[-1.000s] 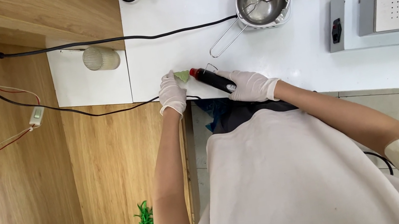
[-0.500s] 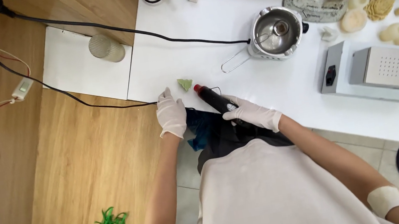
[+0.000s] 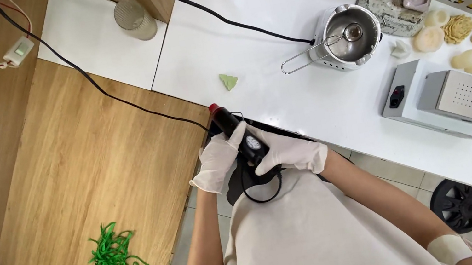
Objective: The person holds a green tree-shaped candle and works over a metal melting pot on the table, rotating and pressing the candle while heating its surface. They then use a heat gun to blow hot air over the candle's surface and finish by peeling and pressing the softened wax edges by hand.
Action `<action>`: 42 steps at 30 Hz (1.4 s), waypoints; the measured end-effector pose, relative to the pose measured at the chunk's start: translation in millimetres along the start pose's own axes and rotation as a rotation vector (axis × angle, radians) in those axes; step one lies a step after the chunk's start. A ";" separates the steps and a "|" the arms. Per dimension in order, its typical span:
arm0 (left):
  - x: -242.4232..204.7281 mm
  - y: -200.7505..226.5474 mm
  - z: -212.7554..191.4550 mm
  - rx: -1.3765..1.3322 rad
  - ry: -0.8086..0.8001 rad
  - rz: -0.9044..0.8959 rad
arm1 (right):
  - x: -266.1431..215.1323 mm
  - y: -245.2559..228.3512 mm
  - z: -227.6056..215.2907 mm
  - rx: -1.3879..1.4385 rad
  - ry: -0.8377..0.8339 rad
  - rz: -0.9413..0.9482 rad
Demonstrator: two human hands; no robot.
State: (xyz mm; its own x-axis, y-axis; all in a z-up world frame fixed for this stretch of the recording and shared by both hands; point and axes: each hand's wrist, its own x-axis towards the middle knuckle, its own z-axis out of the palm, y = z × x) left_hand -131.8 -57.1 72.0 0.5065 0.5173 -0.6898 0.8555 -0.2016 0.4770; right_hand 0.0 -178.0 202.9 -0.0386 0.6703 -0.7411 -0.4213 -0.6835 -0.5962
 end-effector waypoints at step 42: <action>94.1 -259.3 -61.9 -0.467 0.970 -0.620 | -67.0 138.9 -386.7 -0.678 1.457 -0.187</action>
State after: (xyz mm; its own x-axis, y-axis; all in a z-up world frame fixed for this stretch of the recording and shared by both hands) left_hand -312.6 95.3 -82.8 -0.4280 0.8608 -0.2753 0.7010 0.5085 0.5001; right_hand 294.4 -429.7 50.4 0.9790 0.1952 -0.0589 0.1509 -0.8882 -0.4340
